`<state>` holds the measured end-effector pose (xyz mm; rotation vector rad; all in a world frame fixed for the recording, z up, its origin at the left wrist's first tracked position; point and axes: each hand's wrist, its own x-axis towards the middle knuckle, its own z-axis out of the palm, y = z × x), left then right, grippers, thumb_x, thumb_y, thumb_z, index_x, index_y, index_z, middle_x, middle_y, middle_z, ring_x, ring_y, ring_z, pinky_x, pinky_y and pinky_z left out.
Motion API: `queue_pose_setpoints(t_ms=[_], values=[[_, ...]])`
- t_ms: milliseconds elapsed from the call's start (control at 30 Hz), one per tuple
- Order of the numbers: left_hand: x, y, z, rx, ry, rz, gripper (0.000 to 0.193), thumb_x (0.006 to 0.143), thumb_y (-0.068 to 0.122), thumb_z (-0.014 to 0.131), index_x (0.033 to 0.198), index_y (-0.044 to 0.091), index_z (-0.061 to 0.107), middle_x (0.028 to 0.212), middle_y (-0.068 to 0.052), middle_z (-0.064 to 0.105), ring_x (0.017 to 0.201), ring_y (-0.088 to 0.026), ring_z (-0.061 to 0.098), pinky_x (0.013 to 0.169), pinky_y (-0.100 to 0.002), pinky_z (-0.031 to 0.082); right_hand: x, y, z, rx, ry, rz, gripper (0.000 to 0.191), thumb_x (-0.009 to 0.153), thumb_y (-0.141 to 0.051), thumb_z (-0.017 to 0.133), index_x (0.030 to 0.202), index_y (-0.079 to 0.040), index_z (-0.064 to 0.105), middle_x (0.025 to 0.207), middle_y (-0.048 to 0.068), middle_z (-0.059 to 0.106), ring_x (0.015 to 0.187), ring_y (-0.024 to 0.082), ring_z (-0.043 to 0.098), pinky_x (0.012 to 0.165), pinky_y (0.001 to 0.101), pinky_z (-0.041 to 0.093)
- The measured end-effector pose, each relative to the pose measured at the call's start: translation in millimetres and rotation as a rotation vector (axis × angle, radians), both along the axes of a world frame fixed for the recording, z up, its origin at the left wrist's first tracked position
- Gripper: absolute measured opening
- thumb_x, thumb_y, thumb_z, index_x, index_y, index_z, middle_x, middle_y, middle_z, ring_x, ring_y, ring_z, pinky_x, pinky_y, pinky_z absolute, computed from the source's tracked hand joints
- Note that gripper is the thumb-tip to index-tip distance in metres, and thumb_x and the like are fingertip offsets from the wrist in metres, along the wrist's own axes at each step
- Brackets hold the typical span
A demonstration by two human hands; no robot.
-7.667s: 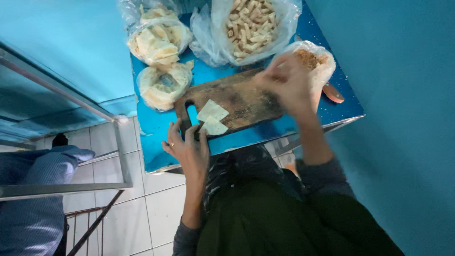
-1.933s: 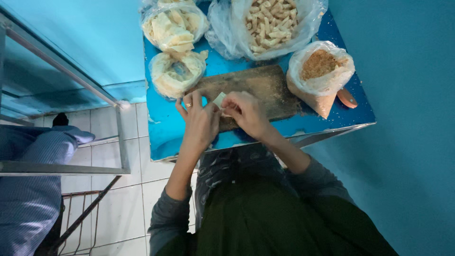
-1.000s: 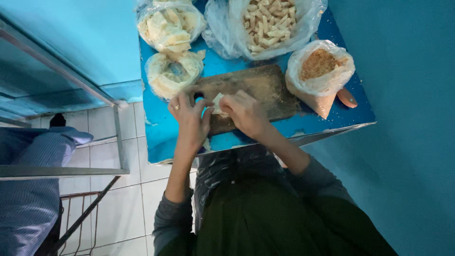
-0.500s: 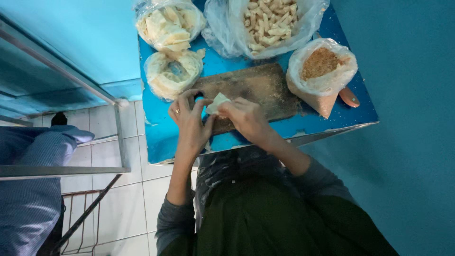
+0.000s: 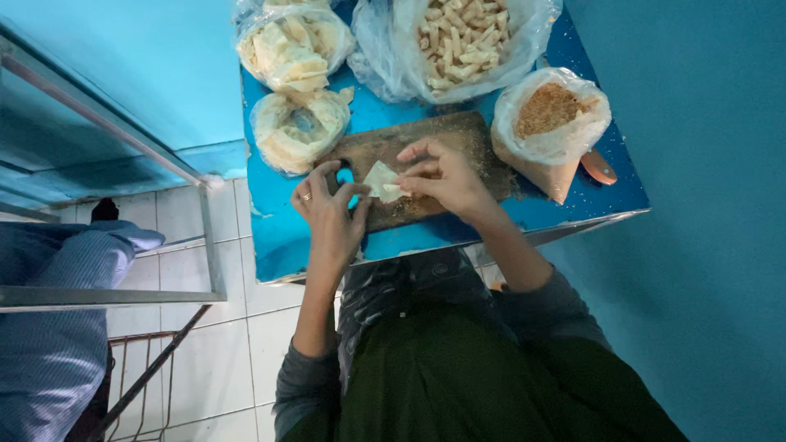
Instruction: The person folds small square dough wrappers into triangular pastries by hand on a wooden board, pressing the edges closed, and places the folded pieces with a pile of finished ones. They repeatedly take new dough pieces from bags on the table and continue folding one piece at a time.
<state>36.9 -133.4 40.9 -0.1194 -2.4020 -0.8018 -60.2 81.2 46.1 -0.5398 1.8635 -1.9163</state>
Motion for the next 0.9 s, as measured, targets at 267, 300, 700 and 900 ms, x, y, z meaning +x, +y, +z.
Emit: queue_pose_setpoints(t_ms=[267, 300, 700, 900], values=[[22.7, 7.6, 17.0, 0.081, 0.095, -0.009, 0.029, 0.084, 0.006, 0.082, 0.113, 0.009, 0.080, 0.143, -0.016, 0.055, 0.133, -0.036, 0.048, 0.111, -0.046, 0.035, 23.7, 12.1, -1.4, -0.322, -0.356, 0.027, 0.038, 0.091, -0.002, 0.073, 0.125, -0.008, 0.058, 0.105, 0.007, 0.073, 0.089, 0.012, 0.072, 0.070, 0.0252, 0.059], [26.9, 14.0, 19.0, 0.157, 0.078, -0.029, 0.028, 0.083, 0.008, 0.084, 0.111, 0.010, 0.080, 0.141, -0.015, 0.055, 0.130, -0.034, 0.048, 0.108, -0.044, 0.038, 29.0, 10.3, -4.1, -0.371, -0.368, 0.051, 0.038, 0.093, -0.001, 0.073, 0.127, -0.007, 0.059, 0.107, 0.009, 0.073, 0.089, 0.013, 0.072, 0.071, 0.0244, 0.058], [32.0, 21.7, 25.0, 0.850, -0.192, -0.602, 0.033, 0.080, 0.006, 0.081, 0.112, 0.007, 0.078, 0.146, -0.006, 0.051, 0.127, -0.022, 0.049, 0.110, -0.038, 0.044, 49.2, 9.4, -12.2, -0.582, -0.610, 0.272, 0.037, 0.096, -0.001, 0.072, 0.128, -0.007, 0.053, 0.114, 0.008, 0.069, 0.101, 0.015, 0.071, 0.083, 0.0278, 0.059], [29.5, 27.8, 19.9, 0.716, -0.107, -0.432, 0.024, 0.076, 0.005, 0.087, 0.099, 0.012, 0.082, 0.142, -0.006, 0.057, 0.125, -0.023, 0.052, 0.105, -0.039, 0.046, 53.4, 9.8, -9.6, -0.643, -0.639, 0.275, 0.035, 0.102, -0.012, 0.070, 0.130, -0.005, 0.052, 0.112, 0.014, 0.071, 0.094, 0.021, 0.073, 0.078, 0.0302, 0.060]])
